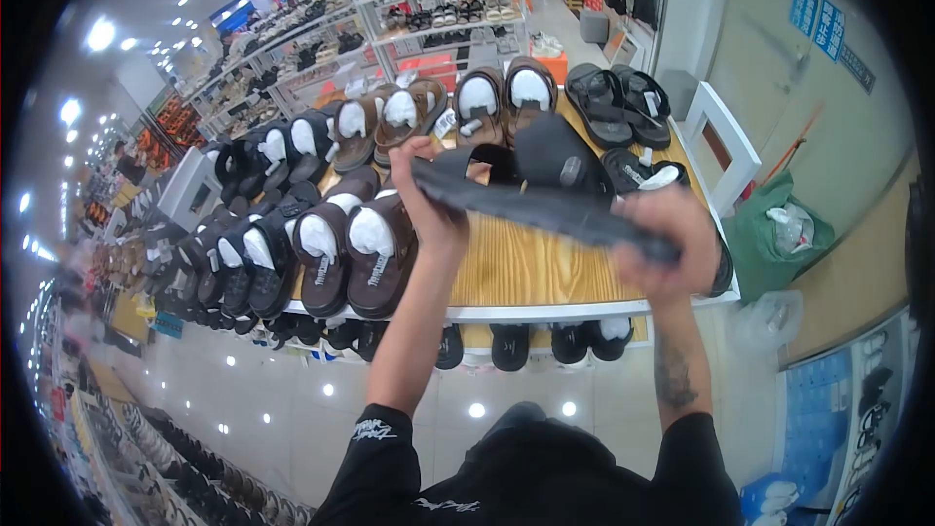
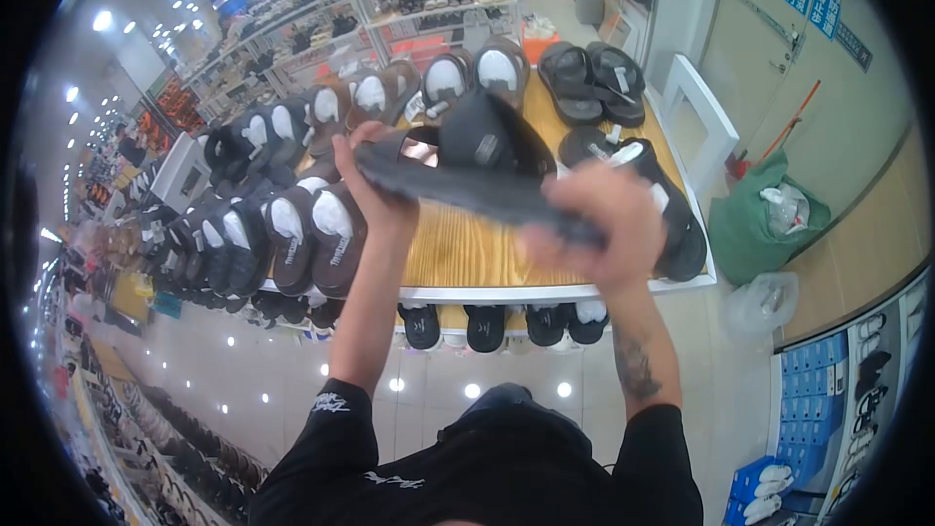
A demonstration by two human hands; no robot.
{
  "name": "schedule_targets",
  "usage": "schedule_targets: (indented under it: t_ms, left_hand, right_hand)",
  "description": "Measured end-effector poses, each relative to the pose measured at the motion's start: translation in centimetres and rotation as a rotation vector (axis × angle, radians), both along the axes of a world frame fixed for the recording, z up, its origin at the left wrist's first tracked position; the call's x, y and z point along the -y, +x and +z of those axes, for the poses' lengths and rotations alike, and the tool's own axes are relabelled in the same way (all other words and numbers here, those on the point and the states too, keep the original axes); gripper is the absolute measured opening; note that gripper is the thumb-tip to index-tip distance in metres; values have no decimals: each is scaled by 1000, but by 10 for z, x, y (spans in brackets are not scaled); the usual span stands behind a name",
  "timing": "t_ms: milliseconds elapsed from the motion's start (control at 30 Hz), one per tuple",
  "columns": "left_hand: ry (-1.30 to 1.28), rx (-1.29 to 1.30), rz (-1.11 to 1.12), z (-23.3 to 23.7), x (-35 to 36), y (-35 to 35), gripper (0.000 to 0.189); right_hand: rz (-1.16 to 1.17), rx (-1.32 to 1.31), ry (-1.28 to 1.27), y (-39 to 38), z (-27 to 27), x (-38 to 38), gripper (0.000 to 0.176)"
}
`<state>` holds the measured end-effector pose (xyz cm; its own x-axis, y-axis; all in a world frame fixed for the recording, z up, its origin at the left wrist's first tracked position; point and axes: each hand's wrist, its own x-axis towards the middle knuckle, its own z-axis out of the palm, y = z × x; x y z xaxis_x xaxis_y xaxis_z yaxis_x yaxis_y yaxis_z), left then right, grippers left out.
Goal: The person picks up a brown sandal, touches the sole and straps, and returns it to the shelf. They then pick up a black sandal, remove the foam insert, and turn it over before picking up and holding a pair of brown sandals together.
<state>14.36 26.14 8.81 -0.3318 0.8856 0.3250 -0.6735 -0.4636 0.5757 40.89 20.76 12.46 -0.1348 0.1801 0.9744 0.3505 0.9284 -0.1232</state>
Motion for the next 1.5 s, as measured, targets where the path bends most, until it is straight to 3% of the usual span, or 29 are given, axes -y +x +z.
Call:
schedule_targets:
  t_ms: [33,100,200,267,300,367,400,433,500,600,667,700,767,833,867,900,1000,1100,1167,1233,1333,1433,1500]
  left_hand:
    - [15,47,-257,1,16,2,57]
    - [-66,160,-550,28,47,23,66]
    - [14,226,-569,38,78,33,75]
    - [126,254,-501,27,92,28,78]
    - [196,300,-488,22,98,25,77]
    - [309,273,-445,11,104,10,76]
    - [335,301,-398,10,110,7,77]
    - [361,328,-347,10,118,3,78]
    - [436,280,-261,10,131,-7,79]
    - [286,89,-102,1,165,-41,79]
    - [-72,-173,189,-4,188,-54,75]
    - [-91,-156,198,-12,197,-74,75]
    - [-234,-562,153,-39,219,-118,61]
    - [-325,-650,67,-37,239,-125,46]
    - [-333,-824,82,-41,248,-132,39]
    - [-344,-809,86,-40,254,-129,39]
    - [-522,-1003,-7,-35,259,-120,38]
    - [-307,-1012,73,-53,257,-120,40]
    - [-300,-980,54,-60,259,-127,42]
    - [-191,-1194,194,-67,265,-139,43]
    - [-137,-1267,264,-77,271,-158,46]
    - [-154,-1209,181,-86,275,-180,47]
    - [-148,-1231,133,-86,280,-192,48]
  right_hand:
    - [-155,469,-14,-3,29,42,38]
    - [78,303,414,-35,3,62,32]
    - [134,383,456,-42,-30,96,24]
    - [11,260,251,-39,-53,115,34]
    - [27,177,243,-37,-68,114,49]
    - [173,-306,40,-65,-90,109,70]
    - [281,-368,-368,-68,-82,129,92]
    - [467,-496,-728,-71,-65,145,81]
    - [620,-439,-1199,-66,-90,149,69]
    - [773,-479,-1340,-64,-87,148,69]
    - [749,-410,-1354,-58,-85,145,70]
    - [728,-345,-1342,-55,-84,142,72]
    - [595,-279,-1249,-51,-89,140,65]
    - [525,-161,-1221,-44,-95,137,66]
    - [505,-191,-1199,-45,-98,136,64]
    - [569,-260,-1223,-49,-95,134,64]
    - [504,-87,-1166,-54,-91,132,61]
    - [468,-115,-1128,-66,-87,134,59]
    - [503,-86,-1105,-73,-87,137,55]
    - [434,-12,-1083,-82,-84,142,56]
    - [276,48,-1195,-107,-77,159,46]
    - [306,98,-1051,-124,-95,169,45]
    - [275,103,-1094,-133,-101,178,45]
